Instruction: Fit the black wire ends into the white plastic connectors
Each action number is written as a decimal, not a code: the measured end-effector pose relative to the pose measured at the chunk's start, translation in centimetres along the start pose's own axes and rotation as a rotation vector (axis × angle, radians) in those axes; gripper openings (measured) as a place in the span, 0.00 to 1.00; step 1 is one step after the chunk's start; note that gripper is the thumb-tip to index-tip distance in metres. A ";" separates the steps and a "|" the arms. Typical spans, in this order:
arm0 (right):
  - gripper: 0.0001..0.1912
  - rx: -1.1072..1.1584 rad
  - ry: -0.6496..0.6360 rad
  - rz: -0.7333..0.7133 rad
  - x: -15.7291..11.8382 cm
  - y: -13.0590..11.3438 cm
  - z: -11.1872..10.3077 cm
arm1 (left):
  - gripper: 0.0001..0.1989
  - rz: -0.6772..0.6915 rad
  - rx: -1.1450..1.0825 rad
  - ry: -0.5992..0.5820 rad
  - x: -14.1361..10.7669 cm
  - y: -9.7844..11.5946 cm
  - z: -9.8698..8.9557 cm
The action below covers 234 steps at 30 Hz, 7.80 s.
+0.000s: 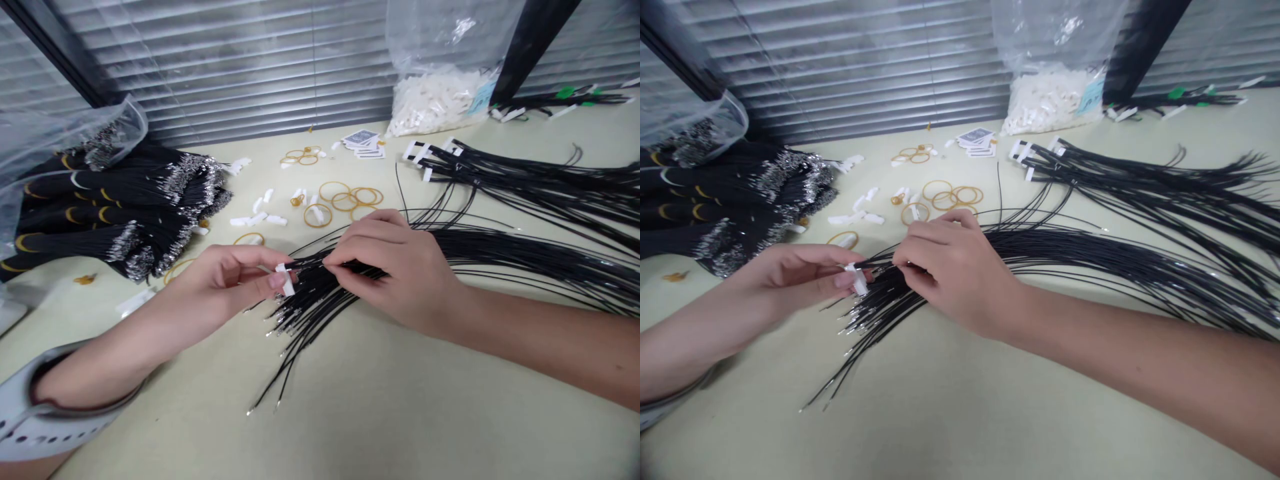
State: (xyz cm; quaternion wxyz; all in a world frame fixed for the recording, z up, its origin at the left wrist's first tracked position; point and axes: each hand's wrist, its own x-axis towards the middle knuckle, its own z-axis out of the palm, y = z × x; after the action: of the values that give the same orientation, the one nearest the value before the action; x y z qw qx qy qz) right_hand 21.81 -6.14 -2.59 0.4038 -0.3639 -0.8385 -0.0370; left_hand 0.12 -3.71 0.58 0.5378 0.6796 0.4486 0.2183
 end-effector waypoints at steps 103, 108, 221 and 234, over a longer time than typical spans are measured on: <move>0.10 0.250 -0.177 0.323 -0.4 -2.6 -0.1 | 0.04 0.194 0.146 0.128 -0.4 0.2 1.9; 0.15 0.261 -0.170 0.273 -0.4 -2.5 -0.1 | 0.04 0.203 0.147 0.110 -0.5 0.2 1.9; 0.11 0.112 -0.068 0.059 -0.6 -1.6 0.1 | 0.16 0.056 0.006 0.209 0.1 -0.6 1.1; 0.09 0.234 -0.020 -0.058 0.1 -0.8 -0.2 | 0.17 0.106 0.031 0.295 0.5 1.2 0.2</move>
State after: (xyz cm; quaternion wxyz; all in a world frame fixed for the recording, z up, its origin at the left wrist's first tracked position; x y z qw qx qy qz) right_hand 21.40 -6.75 -2.19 0.4338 -0.2902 -0.8514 0.0529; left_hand 0.97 -3.41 1.54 0.4432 0.6710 0.4896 0.3370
